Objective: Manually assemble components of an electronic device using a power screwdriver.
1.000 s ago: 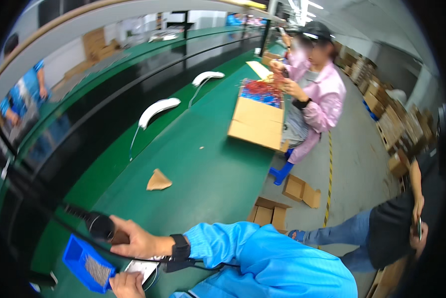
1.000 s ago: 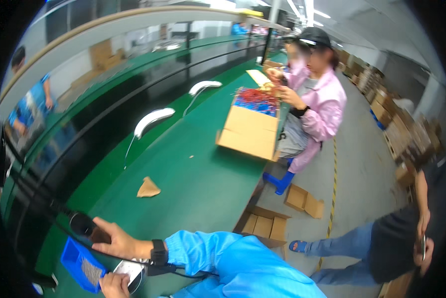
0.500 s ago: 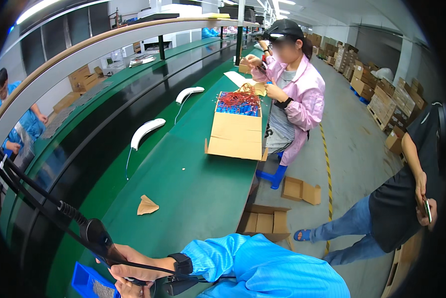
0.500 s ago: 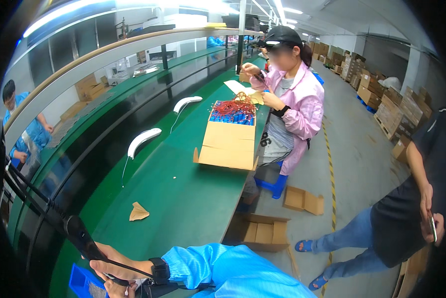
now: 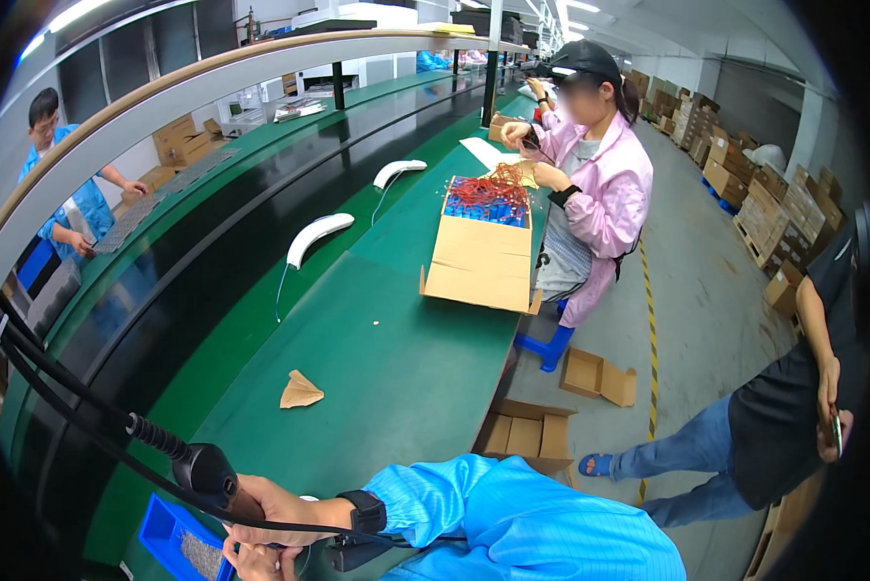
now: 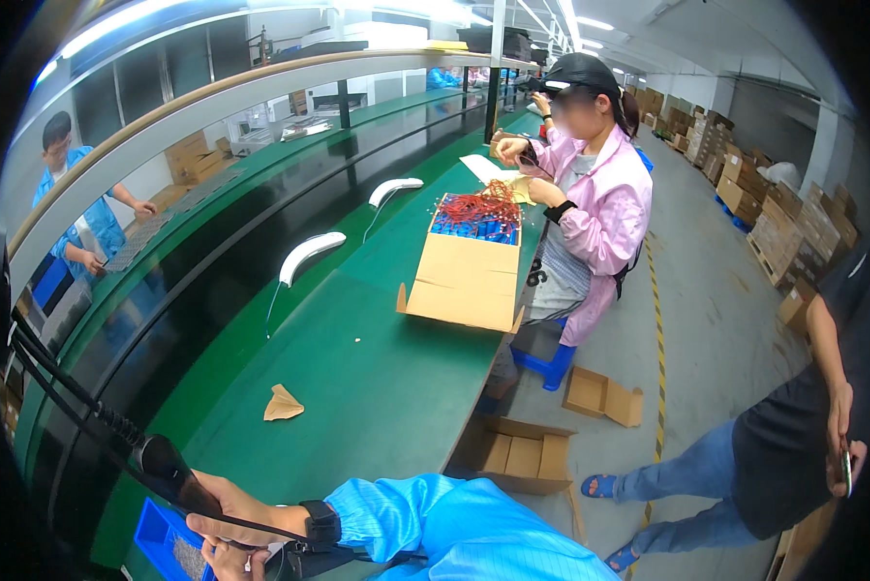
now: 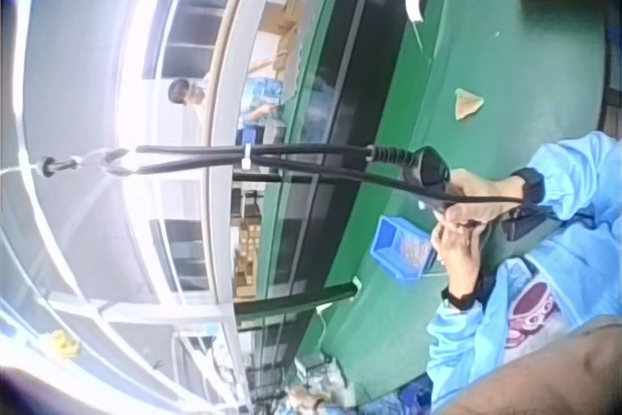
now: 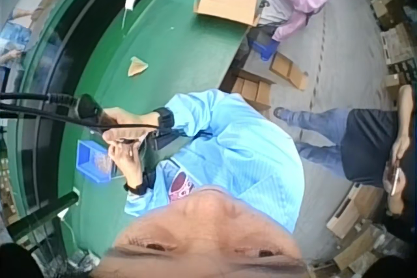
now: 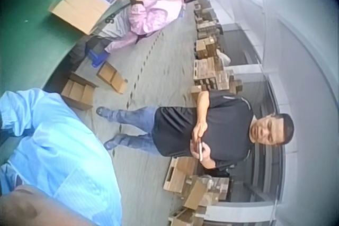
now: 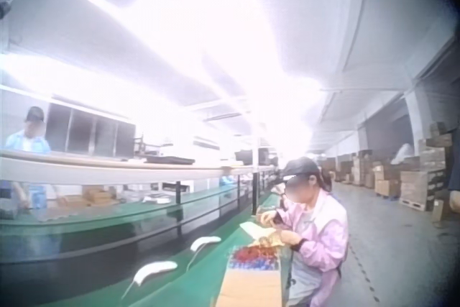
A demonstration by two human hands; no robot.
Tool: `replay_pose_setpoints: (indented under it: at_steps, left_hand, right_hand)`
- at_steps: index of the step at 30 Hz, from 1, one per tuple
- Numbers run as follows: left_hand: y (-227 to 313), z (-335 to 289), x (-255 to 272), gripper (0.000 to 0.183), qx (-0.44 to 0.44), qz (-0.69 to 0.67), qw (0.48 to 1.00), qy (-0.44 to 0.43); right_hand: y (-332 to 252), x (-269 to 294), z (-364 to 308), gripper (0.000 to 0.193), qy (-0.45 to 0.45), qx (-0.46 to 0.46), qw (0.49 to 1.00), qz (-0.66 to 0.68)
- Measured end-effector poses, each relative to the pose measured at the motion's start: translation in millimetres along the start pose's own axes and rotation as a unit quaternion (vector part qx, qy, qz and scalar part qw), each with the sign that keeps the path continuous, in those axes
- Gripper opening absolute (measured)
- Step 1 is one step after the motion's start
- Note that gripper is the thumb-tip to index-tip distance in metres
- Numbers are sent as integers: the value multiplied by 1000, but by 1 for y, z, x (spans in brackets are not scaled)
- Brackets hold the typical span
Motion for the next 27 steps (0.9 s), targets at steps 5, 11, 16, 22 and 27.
replay_pose_setpoints:
  at_steps: [5,11,16,22,27]
  left_hand:
    - [1,-3,0,11,22,-2,999,26]
    - [-8,-1,-12,14,3,61,995,72]
    - [-12,7,13,49,78,-38,994,65]
    - [-100,-16,64,32,169,187,956,151]
    - [-132,-37,51,13,221,287,931,-45]
  right_hand:
    - [-7,-7,-1,48,11,6,994,107]
    - [18,10,-12,40,16,-59,990,125]
    - [-4,10,-4,63,71,20,997,16]
    - [1,4,5,69,73,15,995,67]
    - [9,4,7,67,37,28,996,-74]
Point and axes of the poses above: each hand's wrist, its own z-axis towards the middle knuckle, its own x-axis out of the back of the hand, y = z × x, the point moved 2 cm from there along z, towards the middle knuckle, and after that the axes turned 11 degrees about -z, right-handed, at the moved point
